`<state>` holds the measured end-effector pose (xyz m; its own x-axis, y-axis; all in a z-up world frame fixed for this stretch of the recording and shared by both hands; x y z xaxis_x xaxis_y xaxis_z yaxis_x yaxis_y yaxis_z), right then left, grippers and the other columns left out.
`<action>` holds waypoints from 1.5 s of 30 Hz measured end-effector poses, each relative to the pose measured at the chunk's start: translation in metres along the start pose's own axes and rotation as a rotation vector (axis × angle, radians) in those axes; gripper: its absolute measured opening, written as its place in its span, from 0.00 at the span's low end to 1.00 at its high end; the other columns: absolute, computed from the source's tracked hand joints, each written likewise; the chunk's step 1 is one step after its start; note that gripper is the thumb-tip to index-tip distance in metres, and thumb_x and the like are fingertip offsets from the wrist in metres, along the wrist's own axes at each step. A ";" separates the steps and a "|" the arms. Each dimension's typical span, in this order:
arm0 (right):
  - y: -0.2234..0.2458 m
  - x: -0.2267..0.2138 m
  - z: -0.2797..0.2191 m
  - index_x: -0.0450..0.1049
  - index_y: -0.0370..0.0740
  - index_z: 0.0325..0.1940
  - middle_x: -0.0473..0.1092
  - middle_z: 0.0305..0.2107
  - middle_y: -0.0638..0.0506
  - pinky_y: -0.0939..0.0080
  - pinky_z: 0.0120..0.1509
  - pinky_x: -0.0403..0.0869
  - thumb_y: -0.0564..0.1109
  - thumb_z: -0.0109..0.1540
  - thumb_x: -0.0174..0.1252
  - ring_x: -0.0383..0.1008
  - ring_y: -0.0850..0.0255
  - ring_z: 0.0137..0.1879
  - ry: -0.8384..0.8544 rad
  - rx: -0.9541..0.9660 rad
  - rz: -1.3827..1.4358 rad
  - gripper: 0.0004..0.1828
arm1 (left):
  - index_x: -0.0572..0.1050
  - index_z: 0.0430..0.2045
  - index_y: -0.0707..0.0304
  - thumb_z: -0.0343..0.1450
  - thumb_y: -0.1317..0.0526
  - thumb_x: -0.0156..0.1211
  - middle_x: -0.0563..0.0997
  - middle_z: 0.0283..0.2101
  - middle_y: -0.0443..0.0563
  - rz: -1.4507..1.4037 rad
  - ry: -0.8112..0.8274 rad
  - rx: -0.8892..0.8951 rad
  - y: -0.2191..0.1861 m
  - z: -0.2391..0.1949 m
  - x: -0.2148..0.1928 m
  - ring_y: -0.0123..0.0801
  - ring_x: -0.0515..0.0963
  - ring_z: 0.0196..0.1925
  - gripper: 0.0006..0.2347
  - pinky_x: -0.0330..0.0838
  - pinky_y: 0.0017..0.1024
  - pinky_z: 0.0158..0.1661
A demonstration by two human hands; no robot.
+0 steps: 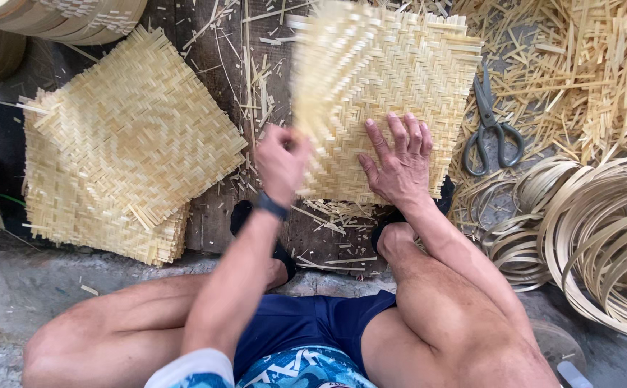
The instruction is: The person places a woven bamboo mat over a circular wooden mold, presses it down, and uses shears to trim the excess mat around the mold's edge. The person then removes the trimmed circular mat and stacks it with others.
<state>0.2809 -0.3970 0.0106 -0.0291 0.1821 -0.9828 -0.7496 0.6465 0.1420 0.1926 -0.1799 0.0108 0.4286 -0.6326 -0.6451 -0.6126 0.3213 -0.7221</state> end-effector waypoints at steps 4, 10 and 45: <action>-0.001 0.012 -0.014 0.63 0.50 0.72 0.57 0.66 0.40 0.38 0.78 0.50 0.63 0.64 0.61 0.50 0.42 0.74 0.176 0.075 0.086 0.36 | 0.74 0.33 0.60 0.75 0.65 0.60 0.84 0.40 0.57 -0.067 0.188 0.731 -0.067 -0.104 0.028 0.39 0.83 0.38 0.02 0.79 0.35 0.39; -0.004 0.018 -0.015 0.64 0.49 0.71 0.54 0.69 0.38 0.35 0.80 0.47 0.60 0.64 0.61 0.47 0.40 0.77 0.184 0.091 0.086 0.34 | 0.77 0.34 0.61 0.71 0.63 0.63 0.84 0.31 0.53 -0.122 0.189 0.234 -0.052 -0.064 0.015 0.33 0.82 0.29 0.03 0.77 0.31 0.30; -0.168 -0.155 -0.296 0.80 0.39 0.47 0.78 0.41 0.43 0.51 0.49 0.76 0.39 0.65 0.61 0.79 0.47 0.44 -0.263 0.906 -0.008 0.07 | 0.61 0.66 0.72 0.70 0.66 0.72 0.63 0.66 0.66 0.013 -0.238 0.388 -0.008 0.012 -0.046 0.51 0.67 0.65 0.31 0.67 0.45 0.63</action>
<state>0.2153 -0.7530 0.1041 0.2063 0.2654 -0.9418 0.0534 0.9580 0.2816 0.1855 -0.1448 0.0433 0.5908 -0.4617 -0.6617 -0.3442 0.5975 -0.7242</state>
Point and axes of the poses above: each hand's wrist, its own z-axis towards the middle knuckle, its own x-axis out of the palm, y = z × x, the point moved 3 cm from there along z, towards the middle knuckle
